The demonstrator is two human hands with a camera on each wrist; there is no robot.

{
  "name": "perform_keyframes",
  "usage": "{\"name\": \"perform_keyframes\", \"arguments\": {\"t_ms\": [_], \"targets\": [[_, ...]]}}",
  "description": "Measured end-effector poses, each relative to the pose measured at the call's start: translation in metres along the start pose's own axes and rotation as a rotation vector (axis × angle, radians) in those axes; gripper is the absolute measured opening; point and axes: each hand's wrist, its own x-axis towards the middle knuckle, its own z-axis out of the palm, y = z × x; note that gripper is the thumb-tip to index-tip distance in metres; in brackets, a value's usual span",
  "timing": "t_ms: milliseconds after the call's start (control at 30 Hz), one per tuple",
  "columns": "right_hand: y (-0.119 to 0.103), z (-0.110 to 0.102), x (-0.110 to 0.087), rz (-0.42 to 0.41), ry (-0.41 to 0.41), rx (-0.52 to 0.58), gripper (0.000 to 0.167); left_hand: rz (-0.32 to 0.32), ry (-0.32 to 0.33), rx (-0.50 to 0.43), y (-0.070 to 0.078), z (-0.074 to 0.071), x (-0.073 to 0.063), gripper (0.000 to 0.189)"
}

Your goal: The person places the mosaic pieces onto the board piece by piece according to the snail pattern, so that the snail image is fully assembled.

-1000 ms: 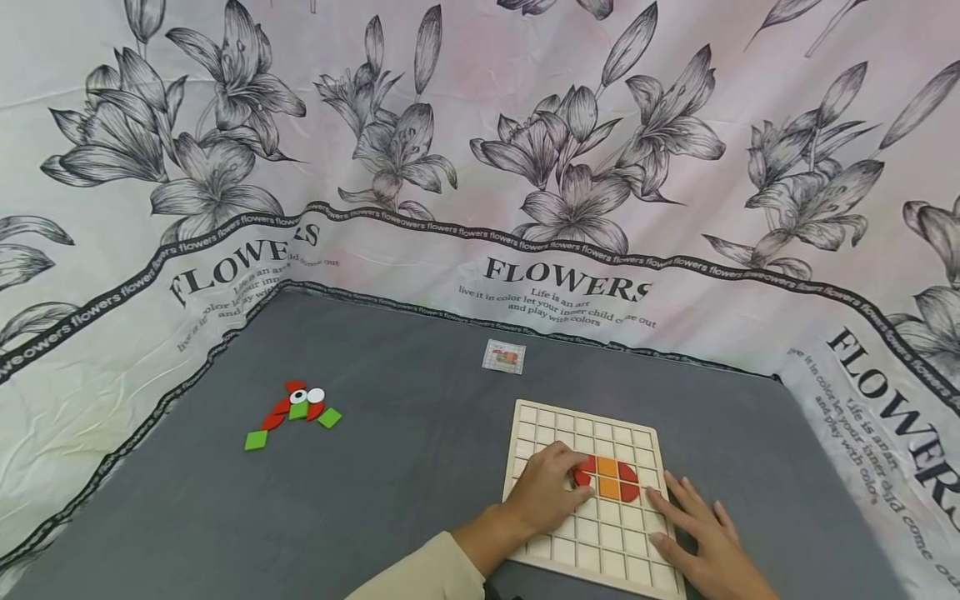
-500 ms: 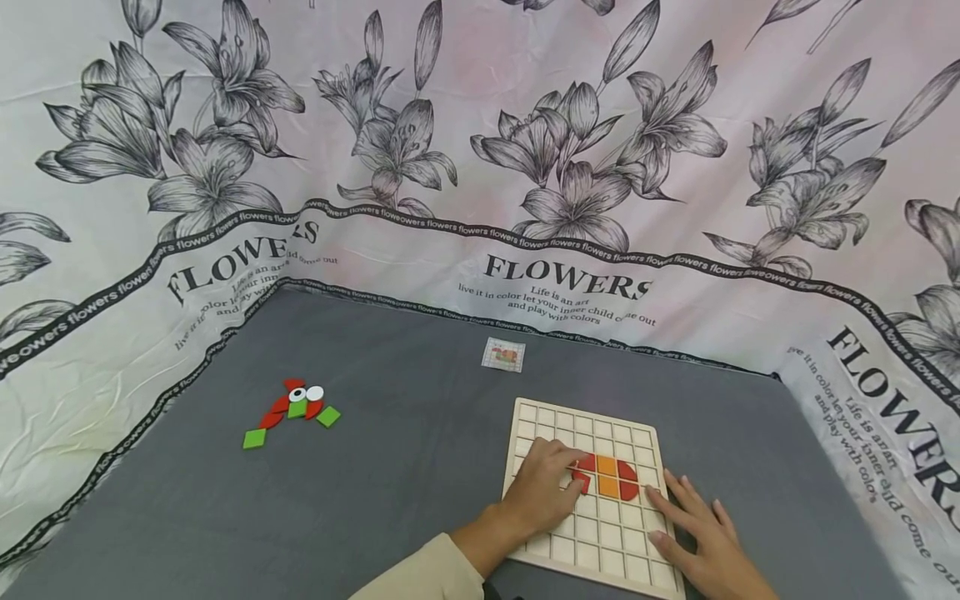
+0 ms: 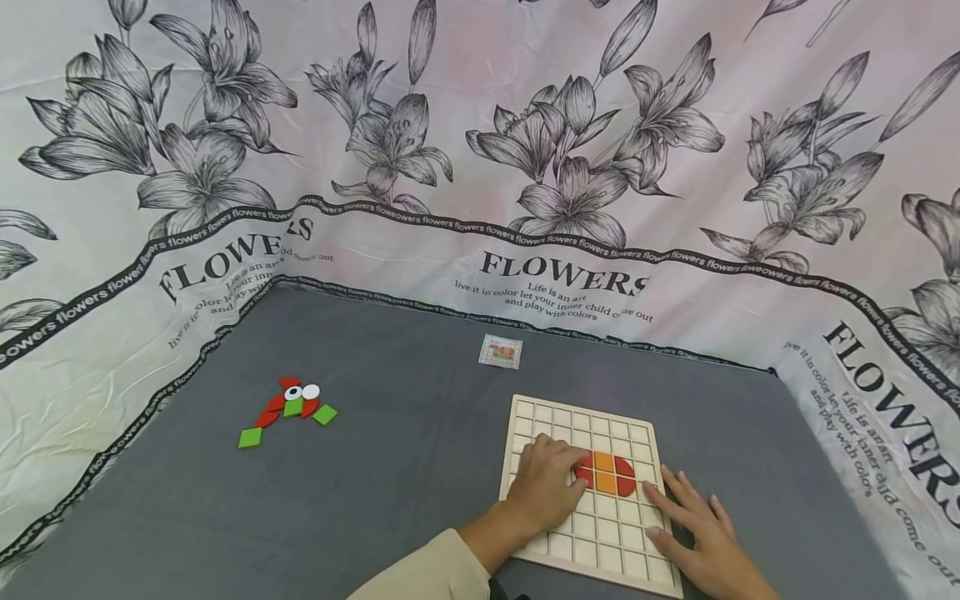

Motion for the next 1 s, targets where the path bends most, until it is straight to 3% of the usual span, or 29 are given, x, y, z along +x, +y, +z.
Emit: {"name": "perform_keyframes", "arguments": {"t_ms": [200,433,600,800,1000], "targets": [[-0.002,0.001,0.006,-0.012,-0.005,-0.004,0.053,0.002,0.018,0.011,-0.003,-0.001,0.001,0.025],[-0.003,0.002,0.008,0.024,-0.046,0.011,0.056,0.038,0.064,-0.107,-0.009,-0.01,0.0,0.023],[0.0,0.001,0.008,0.046,-0.068,0.012,0.057,0.067,0.151,-0.184,-0.018,-0.031,-0.001,0.022],[0.004,-0.002,0.007,0.068,-0.101,0.028,0.057,0.087,0.239,-0.243,-0.026,-0.066,-0.002,0.025],[0.007,-0.001,0.006,0.075,-0.122,0.04,0.057,0.036,0.318,-0.241,-0.045,-0.103,-0.015,0.028]]}}
